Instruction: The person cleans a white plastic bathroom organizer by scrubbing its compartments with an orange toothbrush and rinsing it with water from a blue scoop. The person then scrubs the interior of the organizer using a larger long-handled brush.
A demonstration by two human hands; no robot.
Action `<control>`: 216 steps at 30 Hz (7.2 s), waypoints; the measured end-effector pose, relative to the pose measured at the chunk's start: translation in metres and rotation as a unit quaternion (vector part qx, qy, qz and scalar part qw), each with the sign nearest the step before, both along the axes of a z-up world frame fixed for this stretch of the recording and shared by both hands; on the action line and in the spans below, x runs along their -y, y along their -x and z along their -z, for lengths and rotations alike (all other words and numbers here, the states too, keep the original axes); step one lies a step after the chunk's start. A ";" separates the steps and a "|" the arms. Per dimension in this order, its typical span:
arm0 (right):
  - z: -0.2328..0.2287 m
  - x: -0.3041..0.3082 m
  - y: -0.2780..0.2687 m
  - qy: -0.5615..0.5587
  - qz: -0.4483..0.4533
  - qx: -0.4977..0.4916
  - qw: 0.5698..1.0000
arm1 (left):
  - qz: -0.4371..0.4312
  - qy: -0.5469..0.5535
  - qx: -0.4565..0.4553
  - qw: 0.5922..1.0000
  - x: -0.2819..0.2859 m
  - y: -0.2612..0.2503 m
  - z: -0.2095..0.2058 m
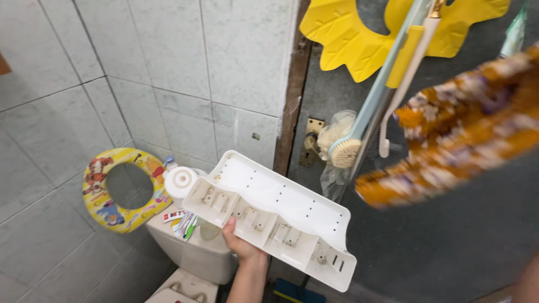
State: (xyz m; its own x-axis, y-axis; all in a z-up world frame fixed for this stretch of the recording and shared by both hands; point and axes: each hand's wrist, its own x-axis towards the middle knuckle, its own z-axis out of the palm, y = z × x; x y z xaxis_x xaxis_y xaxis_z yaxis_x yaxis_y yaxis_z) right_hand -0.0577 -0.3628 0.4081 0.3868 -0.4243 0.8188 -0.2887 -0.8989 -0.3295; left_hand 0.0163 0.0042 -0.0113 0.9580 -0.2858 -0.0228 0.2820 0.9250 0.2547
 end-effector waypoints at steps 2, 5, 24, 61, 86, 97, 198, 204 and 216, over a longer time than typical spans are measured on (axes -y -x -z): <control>0.008 0.005 0.018 0.002 0.008 0.004 1.000 | -0.010 -0.009 0.008 1.000 0.002 0.000 -0.002; 0.021 0.017 0.046 -0.002 0.021 0.005 1.000 | -0.030 -0.031 0.011 0.999 0.003 0.003 -0.002; 0.034 0.035 0.061 -0.011 0.011 0.006 1.000 | -0.078 -0.067 0.002 0.995 -0.009 0.012 0.009; 0.020 0.018 0.029 0.247 -0.007 0.062 0.967 | -0.078 -0.044 0.001 0.996 -0.038 0.024 0.019; 0.277 -0.297 0.034 -0.275 -0.674 0.045 0.684 | -0.290 -0.049 0.008 0.956 -0.179 0.083 0.104; 0.403 -0.490 0.095 -0.028 -0.670 -0.039 0.741 | -0.478 -0.077 -0.014 0.875 -0.382 0.137 0.132; 0.470 -0.862 0.199 -0.477 -0.488 -0.731 0.003 | -0.816 -0.199 -0.007 0.543 -0.708 0.366 0.190; 0.486 -0.863 0.210 -0.330 -0.692 -0.642 0.032 | -0.833 -0.191 0.000 0.520 -0.705 0.393 0.179; 0.419 -0.860 0.210 0.318 -0.834 -0.341 0.296 | -0.851 -0.206 -0.007 0.483 -0.697 0.447 0.162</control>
State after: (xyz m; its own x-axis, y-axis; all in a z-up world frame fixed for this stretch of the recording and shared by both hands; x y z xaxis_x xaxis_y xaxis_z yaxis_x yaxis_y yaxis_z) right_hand -0.2675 0.4971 -0.0113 -0.2092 0.9777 0.0189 0.9263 0.2043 -0.3167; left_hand -0.4308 0.7015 -0.1733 -0.2033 0.9473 0.2476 -0.7936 -0.3076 0.5250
